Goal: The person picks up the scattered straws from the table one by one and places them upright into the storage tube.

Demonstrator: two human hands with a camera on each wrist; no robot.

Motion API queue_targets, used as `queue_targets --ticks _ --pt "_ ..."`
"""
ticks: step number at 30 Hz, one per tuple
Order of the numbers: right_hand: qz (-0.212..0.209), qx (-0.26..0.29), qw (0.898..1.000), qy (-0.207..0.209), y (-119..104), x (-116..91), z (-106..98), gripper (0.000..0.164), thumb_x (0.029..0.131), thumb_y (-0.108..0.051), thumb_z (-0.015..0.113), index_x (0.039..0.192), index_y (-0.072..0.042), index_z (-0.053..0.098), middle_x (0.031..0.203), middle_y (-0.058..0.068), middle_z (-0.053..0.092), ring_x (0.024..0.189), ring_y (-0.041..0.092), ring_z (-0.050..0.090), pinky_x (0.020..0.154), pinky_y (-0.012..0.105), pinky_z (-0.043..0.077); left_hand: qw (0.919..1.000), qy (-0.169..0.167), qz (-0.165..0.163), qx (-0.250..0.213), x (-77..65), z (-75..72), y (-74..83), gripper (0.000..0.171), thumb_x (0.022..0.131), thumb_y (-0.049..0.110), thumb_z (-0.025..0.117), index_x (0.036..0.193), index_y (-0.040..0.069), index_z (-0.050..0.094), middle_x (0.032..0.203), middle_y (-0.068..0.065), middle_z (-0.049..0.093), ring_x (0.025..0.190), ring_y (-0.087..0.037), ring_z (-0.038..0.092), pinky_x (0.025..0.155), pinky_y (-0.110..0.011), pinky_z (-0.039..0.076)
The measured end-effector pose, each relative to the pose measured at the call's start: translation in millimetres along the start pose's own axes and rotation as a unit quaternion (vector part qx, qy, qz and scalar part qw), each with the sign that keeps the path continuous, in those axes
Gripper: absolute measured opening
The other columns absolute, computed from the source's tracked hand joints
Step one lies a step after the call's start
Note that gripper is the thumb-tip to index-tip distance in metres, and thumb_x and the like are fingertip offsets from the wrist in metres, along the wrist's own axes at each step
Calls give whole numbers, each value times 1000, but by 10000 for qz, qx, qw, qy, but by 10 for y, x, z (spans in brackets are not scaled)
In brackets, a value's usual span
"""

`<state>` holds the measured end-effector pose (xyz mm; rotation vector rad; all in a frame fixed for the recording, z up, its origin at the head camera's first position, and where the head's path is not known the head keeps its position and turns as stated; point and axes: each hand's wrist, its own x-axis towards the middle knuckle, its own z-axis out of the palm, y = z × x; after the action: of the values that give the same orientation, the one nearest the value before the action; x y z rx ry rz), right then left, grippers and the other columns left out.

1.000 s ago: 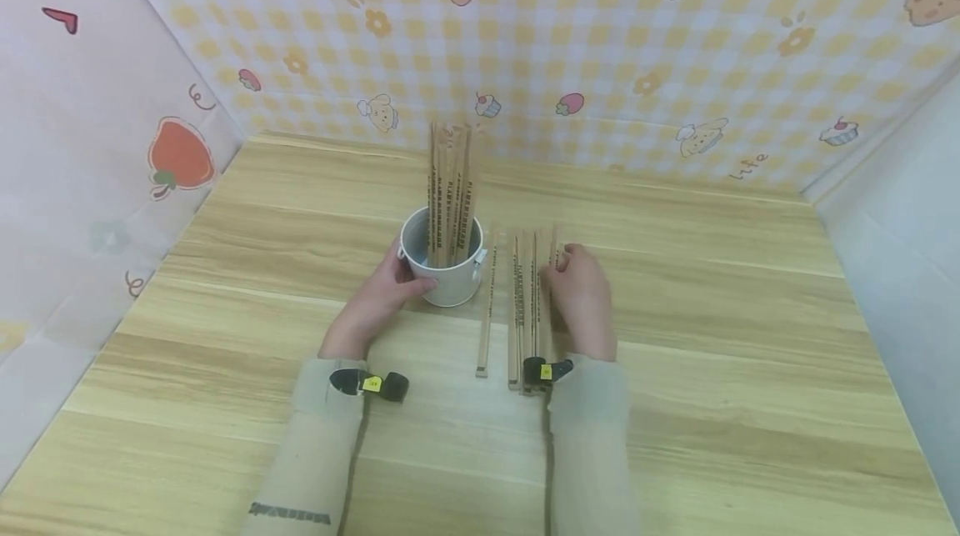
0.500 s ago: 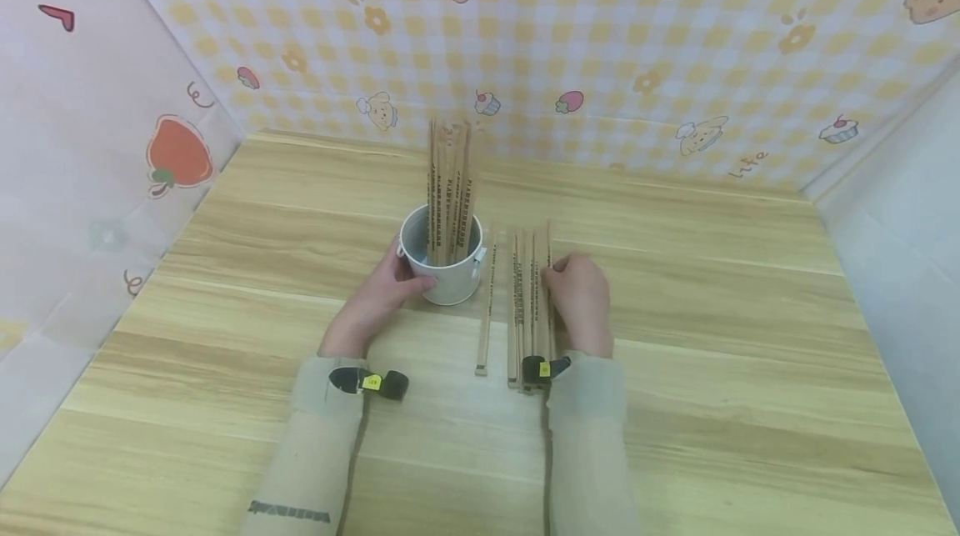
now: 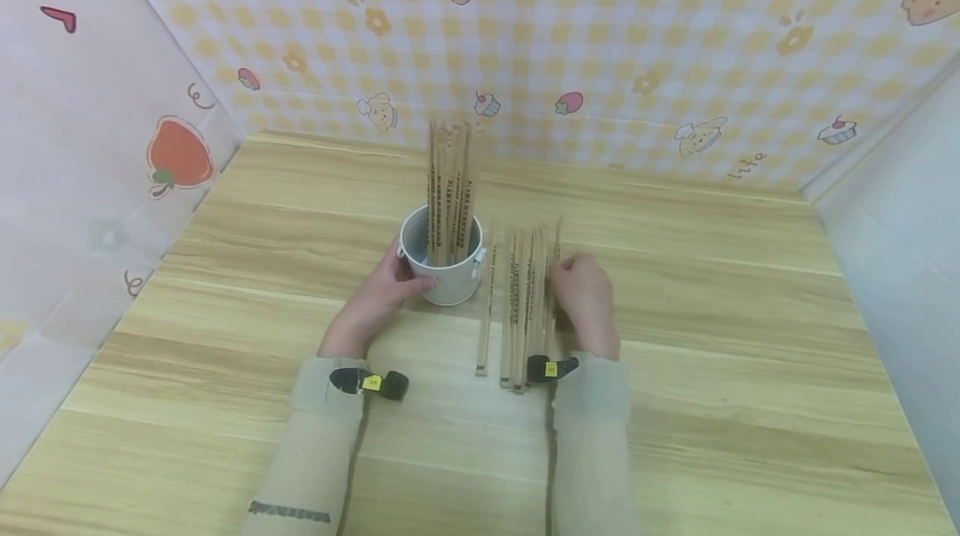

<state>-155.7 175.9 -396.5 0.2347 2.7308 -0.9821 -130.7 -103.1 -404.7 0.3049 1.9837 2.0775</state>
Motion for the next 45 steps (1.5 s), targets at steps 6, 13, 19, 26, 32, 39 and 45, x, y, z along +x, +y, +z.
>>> queue_targets --ticks 6,13,19,26,32,39,45 --pt "82 70 9999 132 6 -9 -31 35 88 -33 40 101 -3 54 89 12 56 74 25 52 56 30 44 10000 6 -34 -33 10 -6 -32 88 75 11 70 142 28 15 144 0 22 130 -15 22 106 -32 19" --pt "-229 382 9956 829 -73 -36 -101 34 85 -26 43 106 -1 53 94 12 57 75 25 54 60 32 44 9999 91 45 63 80 -56 -207 88 73 18 73 138 39 18 142 8 25 129 -11 24 105 -32 20" --pt "-490 686 9875 1333 -250 -72 -149 33 85 -26 45 108 -3 55 91 8 59 72 22 54 61 31 44 9999 15 16 -130 25 -25 -57 88 75 11 70 141 29 16 144 0 22 131 -16 21 106 -34 17" --pt "-1057 1097 9629 2226 -489 -149 -243 28 85 -19 50 106 -4 58 87 6 62 70 15 54 57 25 43 10000 35 11 -69 0 -15 7 88 75 10 69 142 26 14 145 -2 21 131 -17 20 106 -33 18" --pt "-1512 1522 9366 2769 -696 -252 -346 24 84 -19 54 103 -7 60 82 1 62 65 10 52 55 18 40 9999 -23 95 -103 0 -13 -10 88 75 9 69 142 26 15 144 -2 22 131 -18 20 106 -35 18" --pt "-2105 2579 8933 3020 -977 -371 -421 21 83 -20 61 100 -9 60 81 0 60 61 12 54 49 19 47 10000 -17 82 10 -4 -22 -19 89 75 11 70 142 26 14 144 -3 22 130 -18 22 106 -33 19" --pt "-2671 3451 8489 2984 -1197 -458 -439 19 80 -16 65 94 -3 61 81 7 60 59 17 55 49 26 49 10000 -53 68 5 -5 -11 -12 90 75 11 70 142 25 13 144 -5 22 130 -20 22 106 -35 20"
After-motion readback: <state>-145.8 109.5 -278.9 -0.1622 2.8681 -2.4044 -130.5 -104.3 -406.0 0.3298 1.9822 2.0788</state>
